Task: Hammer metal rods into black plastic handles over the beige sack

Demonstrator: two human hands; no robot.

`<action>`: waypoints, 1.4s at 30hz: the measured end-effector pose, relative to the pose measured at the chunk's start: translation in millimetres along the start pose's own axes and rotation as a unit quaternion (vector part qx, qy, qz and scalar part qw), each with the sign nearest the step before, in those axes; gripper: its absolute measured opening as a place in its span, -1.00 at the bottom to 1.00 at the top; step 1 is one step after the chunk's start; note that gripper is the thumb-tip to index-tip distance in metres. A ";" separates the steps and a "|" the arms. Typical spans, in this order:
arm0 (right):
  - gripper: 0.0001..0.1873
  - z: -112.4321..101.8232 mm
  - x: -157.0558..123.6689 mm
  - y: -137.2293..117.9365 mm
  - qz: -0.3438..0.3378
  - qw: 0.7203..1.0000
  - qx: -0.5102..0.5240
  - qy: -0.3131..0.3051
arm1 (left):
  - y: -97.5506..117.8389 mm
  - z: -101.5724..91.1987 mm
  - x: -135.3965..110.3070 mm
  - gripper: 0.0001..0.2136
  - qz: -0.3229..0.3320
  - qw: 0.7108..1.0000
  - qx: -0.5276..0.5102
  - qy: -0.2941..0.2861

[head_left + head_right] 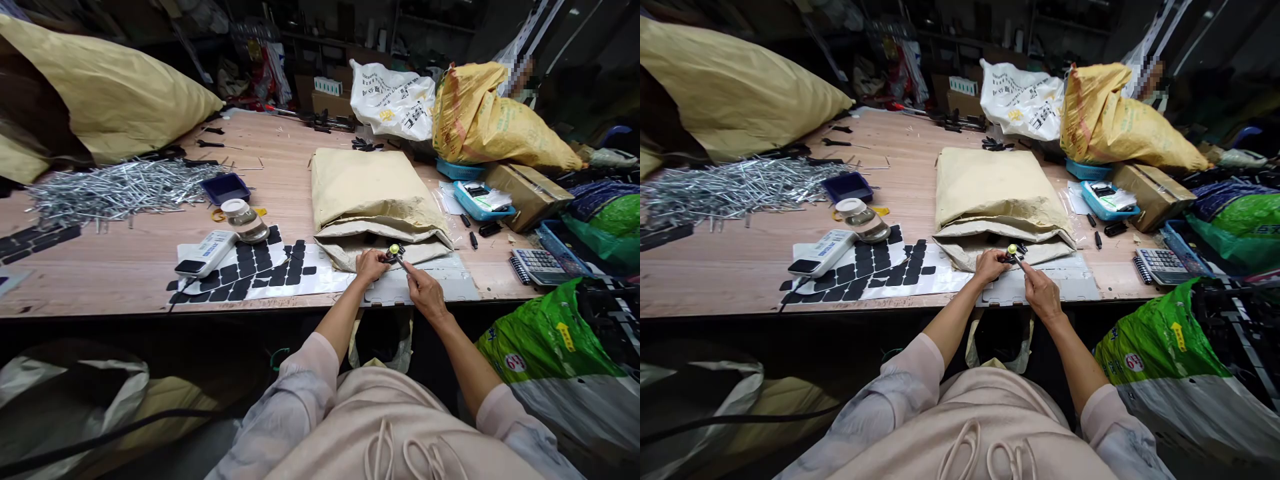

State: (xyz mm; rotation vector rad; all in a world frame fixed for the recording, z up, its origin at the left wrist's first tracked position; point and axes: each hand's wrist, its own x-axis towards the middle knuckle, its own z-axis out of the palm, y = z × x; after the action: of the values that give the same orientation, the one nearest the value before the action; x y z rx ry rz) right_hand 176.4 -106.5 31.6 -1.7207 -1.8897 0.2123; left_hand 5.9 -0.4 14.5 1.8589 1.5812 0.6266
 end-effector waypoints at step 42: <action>-0.31 9.0 17.2 42.6 0.238 0.863 0.440 0.062 | 17.2 8.3 46.7 -0.73 0.159 0.977 0.140 0.004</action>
State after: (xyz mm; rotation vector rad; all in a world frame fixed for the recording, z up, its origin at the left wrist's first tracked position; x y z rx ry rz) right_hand 208.5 -81.0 9.0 -1.4257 -0.9546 0.9633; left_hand 31.7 42.6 19.3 2.3514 1.4461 0.5686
